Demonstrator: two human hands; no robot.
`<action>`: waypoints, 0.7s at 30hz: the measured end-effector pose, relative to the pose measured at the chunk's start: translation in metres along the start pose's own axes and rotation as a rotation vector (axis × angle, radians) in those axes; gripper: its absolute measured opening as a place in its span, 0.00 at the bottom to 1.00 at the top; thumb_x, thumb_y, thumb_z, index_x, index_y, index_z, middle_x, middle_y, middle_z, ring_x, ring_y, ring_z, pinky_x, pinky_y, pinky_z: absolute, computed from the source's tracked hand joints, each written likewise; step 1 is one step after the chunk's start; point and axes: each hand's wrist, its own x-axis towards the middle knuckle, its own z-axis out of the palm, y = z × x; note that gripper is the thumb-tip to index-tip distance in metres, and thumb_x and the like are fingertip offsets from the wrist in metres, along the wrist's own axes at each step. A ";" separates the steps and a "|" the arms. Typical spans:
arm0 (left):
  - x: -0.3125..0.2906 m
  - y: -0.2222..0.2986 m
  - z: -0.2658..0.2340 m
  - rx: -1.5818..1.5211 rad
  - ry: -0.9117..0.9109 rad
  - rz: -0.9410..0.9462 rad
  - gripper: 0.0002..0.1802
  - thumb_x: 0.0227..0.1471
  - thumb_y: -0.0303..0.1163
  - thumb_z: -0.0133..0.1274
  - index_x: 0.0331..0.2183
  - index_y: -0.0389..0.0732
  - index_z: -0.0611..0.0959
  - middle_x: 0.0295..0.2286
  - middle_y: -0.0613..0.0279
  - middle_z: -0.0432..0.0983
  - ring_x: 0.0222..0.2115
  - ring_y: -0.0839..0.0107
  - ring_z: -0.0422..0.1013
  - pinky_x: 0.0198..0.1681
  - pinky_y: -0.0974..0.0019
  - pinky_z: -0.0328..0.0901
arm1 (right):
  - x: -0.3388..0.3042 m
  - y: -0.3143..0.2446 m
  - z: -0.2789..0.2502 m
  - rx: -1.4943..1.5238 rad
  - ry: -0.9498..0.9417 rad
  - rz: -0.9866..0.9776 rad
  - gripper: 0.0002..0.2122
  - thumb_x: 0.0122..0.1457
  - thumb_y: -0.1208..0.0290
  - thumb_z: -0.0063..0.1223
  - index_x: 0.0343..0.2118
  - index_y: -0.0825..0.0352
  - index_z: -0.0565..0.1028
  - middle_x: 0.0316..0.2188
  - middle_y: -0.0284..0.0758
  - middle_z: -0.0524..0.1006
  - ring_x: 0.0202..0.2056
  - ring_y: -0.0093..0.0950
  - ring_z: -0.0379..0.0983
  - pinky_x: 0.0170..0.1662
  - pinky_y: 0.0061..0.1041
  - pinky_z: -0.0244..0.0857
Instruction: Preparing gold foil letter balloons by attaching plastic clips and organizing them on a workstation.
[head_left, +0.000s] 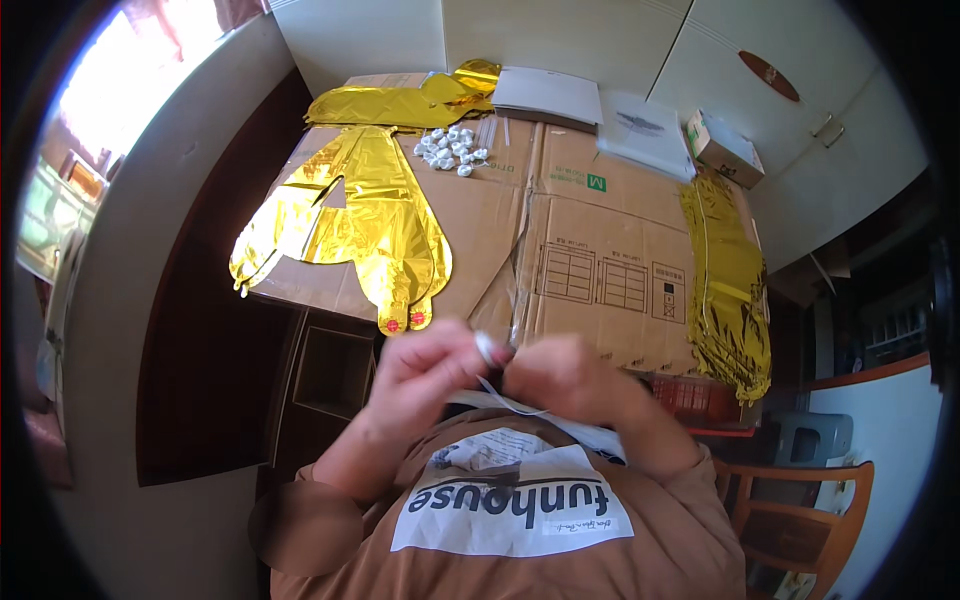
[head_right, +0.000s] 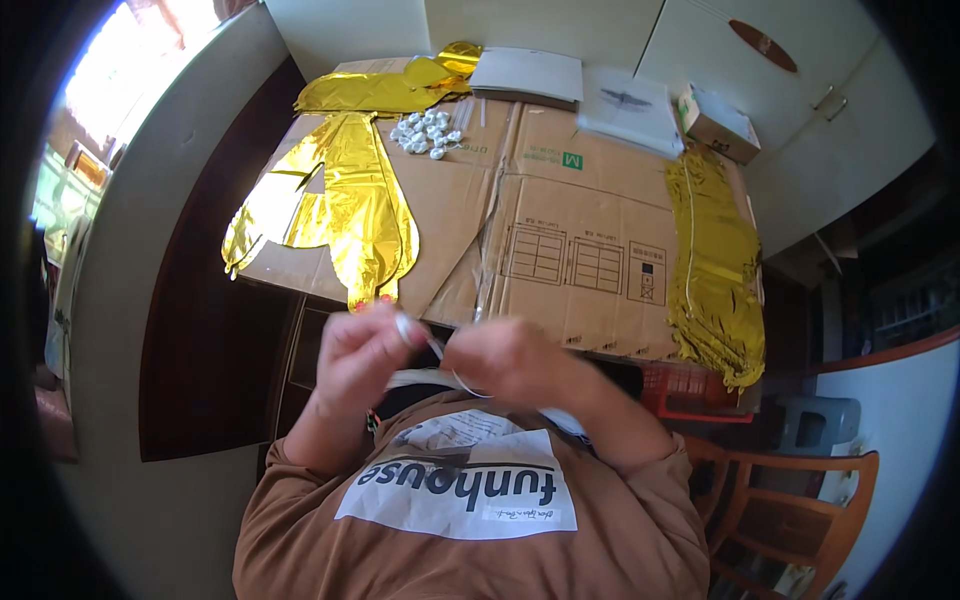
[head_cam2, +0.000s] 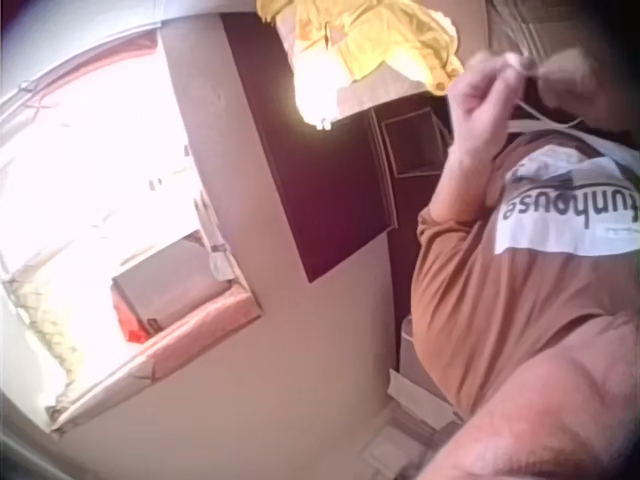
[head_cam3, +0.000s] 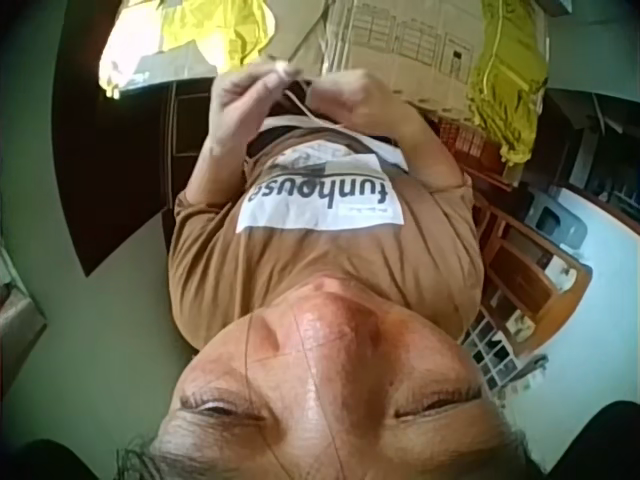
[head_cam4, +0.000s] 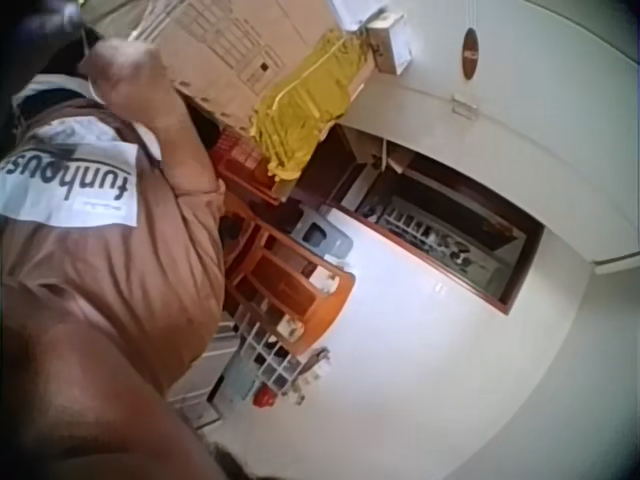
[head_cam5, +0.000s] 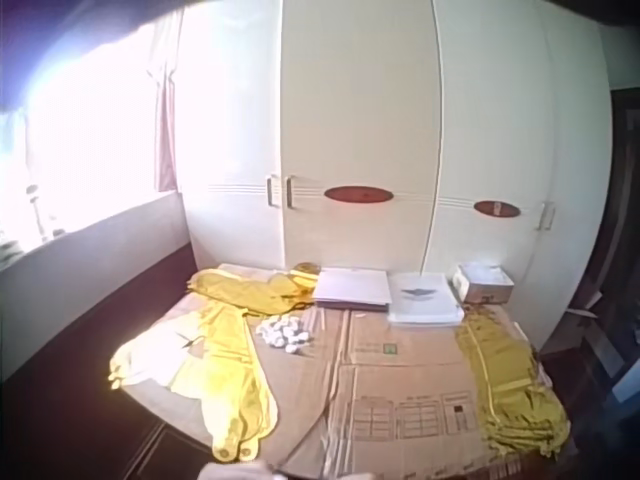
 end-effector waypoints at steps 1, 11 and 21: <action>0.010 -0.003 -0.010 0.351 0.085 0.055 0.08 0.53 0.24 0.53 0.36 0.36 0.83 0.25 0.64 0.74 0.27 0.80 0.70 0.31 0.74 0.64 | -0.002 -0.002 0.005 0.016 -0.106 -0.040 0.05 0.56 0.72 0.54 0.26 0.66 0.72 0.19 0.38 0.70 0.24 0.39 0.71 0.26 0.32 0.64; 0.009 -0.029 0.005 0.120 0.116 0.007 0.07 0.57 0.25 0.51 0.37 0.34 0.81 0.27 0.68 0.73 0.28 0.82 0.68 0.32 0.77 0.62 | 0.003 -0.009 -0.009 0.018 -0.012 0.027 0.06 0.57 0.72 0.53 0.26 0.66 0.72 0.19 0.38 0.70 0.24 0.35 0.71 0.28 0.31 0.64; 0.011 -0.028 0.010 0.288 0.103 0.030 0.07 0.56 0.26 0.53 0.36 0.35 0.82 0.25 0.69 0.72 0.26 0.82 0.65 0.30 0.75 0.61 | 0.006 0.001 -0.015 0.021 0.259 -0.065 0.05 0.56 0.73 0.54 0.27 0.67 0.72 0.22 0.38 0.72 0.25 0.34 0.72 0.29 0.28 0.65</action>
